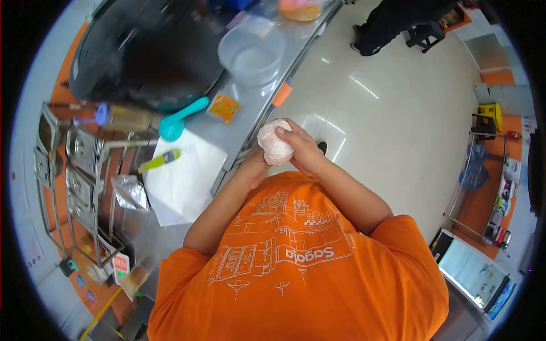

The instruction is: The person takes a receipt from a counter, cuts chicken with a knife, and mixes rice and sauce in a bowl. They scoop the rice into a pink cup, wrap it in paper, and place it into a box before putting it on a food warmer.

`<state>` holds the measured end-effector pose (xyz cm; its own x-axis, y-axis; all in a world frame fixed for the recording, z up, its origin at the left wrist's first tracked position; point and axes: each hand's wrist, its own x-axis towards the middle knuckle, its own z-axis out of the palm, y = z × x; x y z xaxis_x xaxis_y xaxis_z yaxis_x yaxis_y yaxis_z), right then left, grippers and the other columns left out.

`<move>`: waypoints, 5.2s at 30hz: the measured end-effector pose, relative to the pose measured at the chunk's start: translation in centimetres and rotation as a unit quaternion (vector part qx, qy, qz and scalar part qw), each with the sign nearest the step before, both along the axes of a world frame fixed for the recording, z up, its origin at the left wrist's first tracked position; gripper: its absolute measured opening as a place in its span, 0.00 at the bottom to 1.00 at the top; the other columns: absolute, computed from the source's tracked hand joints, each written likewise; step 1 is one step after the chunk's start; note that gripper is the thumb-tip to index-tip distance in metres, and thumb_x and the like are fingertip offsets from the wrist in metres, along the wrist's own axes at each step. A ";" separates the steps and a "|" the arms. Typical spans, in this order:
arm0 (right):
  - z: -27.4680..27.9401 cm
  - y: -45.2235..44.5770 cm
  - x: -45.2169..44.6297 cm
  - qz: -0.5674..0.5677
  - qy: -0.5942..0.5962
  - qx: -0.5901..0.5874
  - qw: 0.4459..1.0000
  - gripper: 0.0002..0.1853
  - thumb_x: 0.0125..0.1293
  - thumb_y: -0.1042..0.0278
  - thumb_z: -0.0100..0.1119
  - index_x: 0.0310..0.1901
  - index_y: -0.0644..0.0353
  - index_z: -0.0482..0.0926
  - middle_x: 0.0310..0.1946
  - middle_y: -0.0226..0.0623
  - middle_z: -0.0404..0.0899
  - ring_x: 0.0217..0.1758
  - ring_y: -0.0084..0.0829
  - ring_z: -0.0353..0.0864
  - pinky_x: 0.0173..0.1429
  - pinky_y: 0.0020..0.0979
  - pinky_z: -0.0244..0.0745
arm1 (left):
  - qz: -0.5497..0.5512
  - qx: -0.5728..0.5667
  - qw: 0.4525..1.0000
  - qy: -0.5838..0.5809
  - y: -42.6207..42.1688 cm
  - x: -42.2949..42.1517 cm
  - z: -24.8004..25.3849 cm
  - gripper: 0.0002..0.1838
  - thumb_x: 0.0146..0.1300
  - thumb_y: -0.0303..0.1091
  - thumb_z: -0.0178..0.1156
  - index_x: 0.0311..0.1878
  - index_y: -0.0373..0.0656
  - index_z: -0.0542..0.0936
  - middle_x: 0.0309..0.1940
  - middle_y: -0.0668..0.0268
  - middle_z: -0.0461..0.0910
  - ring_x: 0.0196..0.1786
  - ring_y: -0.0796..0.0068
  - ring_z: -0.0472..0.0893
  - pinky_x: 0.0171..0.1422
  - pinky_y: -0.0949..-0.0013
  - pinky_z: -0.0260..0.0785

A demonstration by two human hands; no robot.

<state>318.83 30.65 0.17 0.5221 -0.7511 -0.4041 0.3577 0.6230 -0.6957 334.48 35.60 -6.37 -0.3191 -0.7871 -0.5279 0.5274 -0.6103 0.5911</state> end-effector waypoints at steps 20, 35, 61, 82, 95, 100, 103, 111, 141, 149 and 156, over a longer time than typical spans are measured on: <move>-3.2 -19.5 -40.7 -0.296 0.313 -0.216 0.876 0.39 0.80 0.50 0.51 0.78 0.66 0.47 0.65 0.52 0.59 0.68 0.41 0.67 0.72 0.39 0.66 | -0.144 -0.137 0.976 -0.092 -28.8 -41.1 3.6 0.38 0.60 0.32 0.76 0.71 0.36 0.70 0.55 0.60 0.80 0.59 0.72 0.79 0.64 0.67 0.73; -6.2 -61.2 -53.3 -0.259 0.463 -0.252 0.809 0.31 0.80 0.53 0.51 0.73 0.67 0.59 0.64 0.54 0.63 0.69 0.45 0.66 0.75 0.40 0.62 | -0.232 -0.168 0.944 -0.165 -69.6 -46.1 0.2 0.38 0.75 0.49 0.61 0.79 0.39 0.61 0.63 0.58 0.78 0.60 0.68 0.80 0.65 0.66 0.73; -26.1 -106.1 -63.3 -0.023 0.474 -0.369 0.799 0.21 0.70 0.60 0.64 0.57 0.64 0.77 0.54 0.53 0.78 0.58 0.54 0.77 0.62 0.50 0.71 | 0.019 0.241 0.897 -0.371 -79.4 -64.9 -17.8 0.38 0.73 0.46 0.65 0.78 0.37 0.64 0.63 0.57 0.79 0.54 0.74 0.82 0.56 0.70 0.75; -42.6 -92.5 -87.7 0.405 0.603 0.161 0.668 0.59 0.55 0.48 0.73 0.81 0.60 0.48 0.71 0.62 0.64 0.67 0.59 0.76 0.69 0.51 0.75 | 0.320 0.026 0.939 -0.122 -121.8 -50.2 -35.1 0.24 0.78 0.60 0.49 0.48 0.45 0.74 0.32 0.69 0.73 0.33 0.75 0.72 0.41 0.69 0.69; -42.8 -93.3 -88.6 0.386 0.594 0.174 0.684 0.59 0.52 0.51 0.75 0.80 0.60 0.51 0.67 0.62 0.68 0.65 0.59 0.77 0.67 0.50 0.77 | 0.451 -0.141 0.870 0.140 -137.8 -46.8 -35.9 0.18 0.80 0.33 0.49 0.66 0.35 0.73 0.63 0.55 0.77 0.67 0.61 0.77 0.74 0.61 0.72; -42.8 -93.5 -87.8 0.403 0.599 0.168 0.672 0.59 0.52 0.49 0.75 0.80 0.60 0.51 0.67 0.61 0.68 0.63 0.59 0.79 0.67 0.51 0.77 | 0.560 -0.039 0.820 -0.108 -137.9 -49.6 -36.6 0.15 0.81 0.36 0.49 0.60 0.38 0.78 0.57 0.61 0.81 0.60 0.70 0.82 0.66 0.72 0.77; -42.6 -93.8 -87.0 0.416 0.604 0.163 0.660 0.59 0.53 0.48 0.75 0.80 0.60 0.51 0.68 0.62 0.67 0.64 0.59 0.79 0.67 0.51 0.78 | 0.576 0.005 0.804 -0.147 -136.9 -49.8 -37.1 0.16 0.81 0.38 0.51 0.61 0.40 0.77 0.57 0.62 0.81 0.59 0.73 0.82 0.65 0.73 0.77; -42.4 -94.7 -85.9 0.436 0.596 0.187 0.648 0.59 0.54 0.48 0.75 0.81 0.59 0.48 0.72 0.61 0.63 0.66 0.57 0.78 0.68 0.49 0.77 | 0.541 -0.114 0.813 -0.182 -134.3 -50.5 -37.8 0.24 0.77 0.33 0.58 0.72 0.42 0.67 0.64 0.59 0.75 0.65 0.69 0.78 0.72 0.68 0.76; -45.7 -93.6 -85.5 0.291 0.656 -0.066 0.693 0.50 0.56 0.55 0.74 0.75 0.65 0.59 0.70 0.62 0.66 0.77 0.63 0.60 0.76 0.55 0.64 | 0.586 -0.046 0.785 -0.193 -132.8 -51.5 -34.1 0.22 0.78 0.40 0.46 0.69 0.40 0.71 0.60 0.56 0.75 0.59 0.66 0.80 0.66 0.59 0.79; -44.8 -123.5 -57.1 -0.108 0.171 -0.105 0.974 0.50 0.61 0.52 0.78 0.74 0.71 0.59 0.61 0.56 0.75 0.62 0.40 0.80 0.63 0.38 0.77 | 0.430 0.066 0.848 -0.301 -130.1 -52.6 -33.5 0.32 0.75 0.43 0.56 0.78 0.47 0.60 0.68 0.58 0.66 0.72 0.61 0.69 0.78 0.57 0.63; -42.3 -133.5 -47.7 -0.020 0.061 0.062 0.996 0.24 0.74 0.64 0.61 0.67 0.66 0.72 0.49 0.40 0.84 0.51 0.32 0.85 0.54 0.34 0.83 | 0.397 0.336 0.484 -0.703 -133.7 -53.7 -36.8 0.45 0.72 0.52 0.64 0.82 0.43 0.53 0.73 0.56 0.64 0.72 0.54 0.68 0.72 0.47 0.65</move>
